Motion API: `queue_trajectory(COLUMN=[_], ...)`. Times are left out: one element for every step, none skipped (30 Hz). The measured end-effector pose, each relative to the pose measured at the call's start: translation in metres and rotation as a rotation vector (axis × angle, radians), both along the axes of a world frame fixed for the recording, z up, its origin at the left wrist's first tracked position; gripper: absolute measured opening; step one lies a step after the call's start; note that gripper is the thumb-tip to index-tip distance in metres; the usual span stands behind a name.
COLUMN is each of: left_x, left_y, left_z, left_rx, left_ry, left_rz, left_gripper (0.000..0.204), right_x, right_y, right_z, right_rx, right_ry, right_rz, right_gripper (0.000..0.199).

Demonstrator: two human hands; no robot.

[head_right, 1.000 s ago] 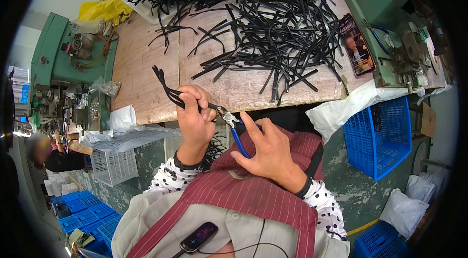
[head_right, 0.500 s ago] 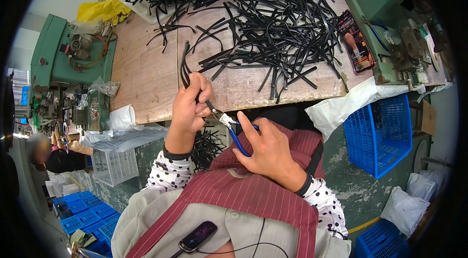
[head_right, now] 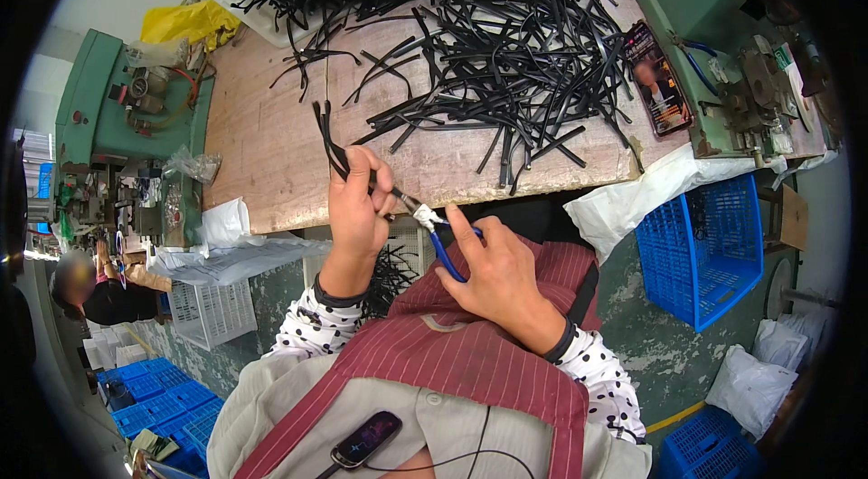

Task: The person repeatedly picks up black cables from a pile on a wooden table and cuts them into shorter pieces using blue-handled pliers. The cut pieces are dropped back onto the table. The camera is head-mounted and shows the hands and work surface clearly.

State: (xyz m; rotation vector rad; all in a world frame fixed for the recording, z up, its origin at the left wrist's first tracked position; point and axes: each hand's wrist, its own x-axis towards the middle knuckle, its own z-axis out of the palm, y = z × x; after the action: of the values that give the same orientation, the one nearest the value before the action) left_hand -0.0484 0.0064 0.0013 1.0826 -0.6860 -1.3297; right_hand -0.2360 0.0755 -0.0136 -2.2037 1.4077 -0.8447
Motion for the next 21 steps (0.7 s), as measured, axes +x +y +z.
queue_trajectory(left_x=[0.004,0.009,0.011,0.011,0.010,0.010,0.010,0.011,0.010,0.010,0.012,0.017,0.021,0.026,0.027,0.027,0.026,0.023,0.024,0.025,0.023], left_y=[-0.005,-0.016,-0.028,-0.038,-0.050,-0.064,-0.077,-0.090,-0.103,-0.111,-0.114,-0.117,-0.119,-0.118,-0.112,-0.101,-0.088,-0.068,-0.056,-0.047,-0.039], left_z=[-0.009,-0.017,-0.020,-0.009,-0.012,-0.019,-0.025,-0.028,-0.030,-0.030,-0.030,-0.028,-0.026,-0.028,-0.025,-0.017,-0.006,0.010,0.008,0.007,0.005], left_rx=[-0.066,-0.131,-0.198,-0.203,-0.304,-0.406,-0.512,-0.415,-0.315,-0.213,-0.244,-0.280,-0.315,-0.398,-0.320,-0.231,-0.140,0.004,-0.013,-0.031,-0.052], left_ry=[-0.225,-0.449,-0.671,-0.907,-1.096,-1.283,-1.468,-1.539,-1.606,-1.670,-1.648,-1.625,-1.601,-1.586,-1.260,-0.936,-0.611,-0.280,-0.127,0.027,0.185], left_rz=[-0.003,-0.005,-0.012,0.000,0.038,0.078,0.121,0.056,-0.009,-0.075,-0.071,-0.073,-0.075,0.034,-0.030,-0.089,-0.142,-0.189,-0.225,-0.259,-0.297], left_gripper=[0.028,0.027,0.026,0.019,0.017,0.016,0.016,0.016,0.016,0.016,0.015,0.014,0.014,0.016,0.019,0.022,0.026,0.033,0.033,0.034,0.034], right_x=[-0.001,-0.002,-0.003,-0.005,-0.005,-0.004,-0.004,-0.004,-0.004,-0.004,-0.004,-0.006,-0.007,-0.009,-0.010,-0.011,-0.011,-0.010,-0.009,-0.007,-0.006], right_y=[0.000,0.000,0.000,0.000,0.000,0.000,-0.001,-0.001,0.000,0.000,0.000,0.001,0.001,0.000,-0.002,-0.002,-0.004,-0.006,-0.006,-0.006,-0.006], right_z=[0.001,0.002,0.002,0.003,0.003,0.002,0.002,0.002,0.002,0.002,0.003,0.003,0.003,0.003,0.003,0.002,0.000,0.002,0.005,0.007,0.010], right_rx=[0.001,0.001,0.003,0.004,-0.004,-0.012,-0.022,-0.017,-0.012,-0.007,-0.011,-0.013,-0.015,-0.014,-0.013,-0.005,-0.019,-0.019,-0.018,-0.014,-0.012], right_ry=[0.003,0.007,0.013,0.003,-0.015,-0.032,-0.048,-0.047,-0.045,-0.044,-0.046,-0.048,-0.049,-0.053,-0.061,-0.071,-0.096,-0.112,-0.127,-0.130,-0.129], right_rz=[-0.018,-0.036,-0.059,-0.060,-0.051,-0.042,-0.035,-0.029,-0.023,-0.016,-0.016,-0.022,-0.028,-0.038,-0.051,-0.059,-0.069,-0.062,-0.054,-0.033,-0.017], right_gripper=[0.088,0.089,0.090,0.091,0.091,0.091,0.090,0.090,0.090,0.090,0.090,0.090,0.090,0.090,0.090,0.090,0.090,0.090,0.090,0.091,0.091])
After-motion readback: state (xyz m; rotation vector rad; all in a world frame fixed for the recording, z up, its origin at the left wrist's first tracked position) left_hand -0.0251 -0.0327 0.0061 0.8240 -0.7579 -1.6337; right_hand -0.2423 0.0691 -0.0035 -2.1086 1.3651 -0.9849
